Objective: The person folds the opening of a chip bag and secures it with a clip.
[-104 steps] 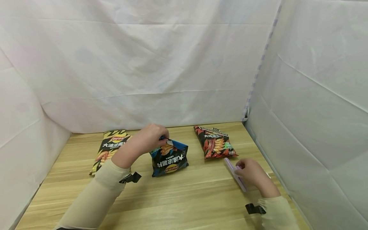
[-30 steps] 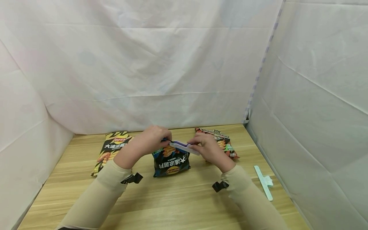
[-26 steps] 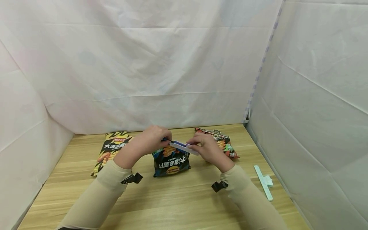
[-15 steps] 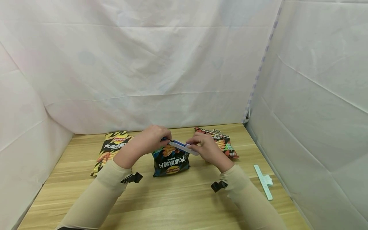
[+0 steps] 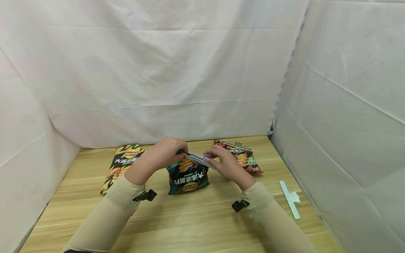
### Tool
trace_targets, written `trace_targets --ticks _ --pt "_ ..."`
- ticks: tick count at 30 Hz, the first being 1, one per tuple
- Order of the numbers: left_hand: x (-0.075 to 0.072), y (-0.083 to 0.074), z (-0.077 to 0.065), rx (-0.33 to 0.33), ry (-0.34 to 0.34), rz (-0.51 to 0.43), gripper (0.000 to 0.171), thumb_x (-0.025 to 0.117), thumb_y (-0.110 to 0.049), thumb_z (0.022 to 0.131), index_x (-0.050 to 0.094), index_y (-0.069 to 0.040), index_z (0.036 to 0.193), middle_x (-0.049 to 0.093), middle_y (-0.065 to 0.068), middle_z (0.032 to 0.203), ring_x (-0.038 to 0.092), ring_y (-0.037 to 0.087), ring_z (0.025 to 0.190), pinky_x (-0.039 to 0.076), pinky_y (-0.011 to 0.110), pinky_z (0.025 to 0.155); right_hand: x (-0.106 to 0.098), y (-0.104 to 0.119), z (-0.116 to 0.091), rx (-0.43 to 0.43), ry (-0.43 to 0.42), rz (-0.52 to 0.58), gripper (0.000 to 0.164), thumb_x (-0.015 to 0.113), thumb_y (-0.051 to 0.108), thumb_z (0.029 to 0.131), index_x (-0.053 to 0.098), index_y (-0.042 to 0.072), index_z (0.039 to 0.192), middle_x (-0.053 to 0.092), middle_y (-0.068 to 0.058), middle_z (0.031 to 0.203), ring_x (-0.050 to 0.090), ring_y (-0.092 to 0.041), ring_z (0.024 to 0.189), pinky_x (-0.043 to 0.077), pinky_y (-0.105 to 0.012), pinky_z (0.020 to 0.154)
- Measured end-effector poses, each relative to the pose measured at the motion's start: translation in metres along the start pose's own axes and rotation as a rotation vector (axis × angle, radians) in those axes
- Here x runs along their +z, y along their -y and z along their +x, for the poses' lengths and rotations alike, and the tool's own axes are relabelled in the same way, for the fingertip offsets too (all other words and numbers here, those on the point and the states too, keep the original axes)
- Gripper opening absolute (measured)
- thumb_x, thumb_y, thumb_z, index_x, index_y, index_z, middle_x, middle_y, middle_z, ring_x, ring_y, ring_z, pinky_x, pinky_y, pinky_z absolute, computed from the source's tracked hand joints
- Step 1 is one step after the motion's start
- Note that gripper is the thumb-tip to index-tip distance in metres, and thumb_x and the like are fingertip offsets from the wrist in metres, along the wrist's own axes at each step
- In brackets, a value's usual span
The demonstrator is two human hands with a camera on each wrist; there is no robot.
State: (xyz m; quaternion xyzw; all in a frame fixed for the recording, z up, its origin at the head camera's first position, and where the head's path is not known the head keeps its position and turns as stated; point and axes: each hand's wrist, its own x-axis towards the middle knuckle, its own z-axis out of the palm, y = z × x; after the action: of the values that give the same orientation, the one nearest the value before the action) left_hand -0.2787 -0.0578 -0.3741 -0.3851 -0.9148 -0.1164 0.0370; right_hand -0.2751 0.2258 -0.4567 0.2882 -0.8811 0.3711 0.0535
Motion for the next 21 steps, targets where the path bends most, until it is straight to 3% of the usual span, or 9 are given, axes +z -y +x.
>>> trace_targets --ticks 14,21 --pt "-0.014 0.008 -0.016 -0.060 -0.060 -0.015 0.013 0.074 -0.025 0.109 0.079 -0.017 0.101 0.074 -0.005 0.094 0.065 0.012 0.079 0.058 0.037 0.075 0.003 -0.004 0.001 -0.016 -0.027 0.041 0.024 0.077 0.011 0.106 0.080 0.017 0.129 0.068 0.003 0.119 0.070 -0.017 0.107 0.060 -0.046 0.084" --pt "-0.010 0.022 -0.024 -0.071 -0.089 -0.081 0.014 0.076 -0.028 0.108 0.080 -0.018 0.100 0.072 -0.007 0.092 0.062 0.009 0.077 0.056 0.036 0.072 0.006 -0.001 0.001 -0.001 -0.018 0.081 0.027 0.078 0.009 0.104 0.080 0.016 0.130 0.069 0.001 0.118 0.072 -0.018 0.104 0.061 -0.043 0.079"
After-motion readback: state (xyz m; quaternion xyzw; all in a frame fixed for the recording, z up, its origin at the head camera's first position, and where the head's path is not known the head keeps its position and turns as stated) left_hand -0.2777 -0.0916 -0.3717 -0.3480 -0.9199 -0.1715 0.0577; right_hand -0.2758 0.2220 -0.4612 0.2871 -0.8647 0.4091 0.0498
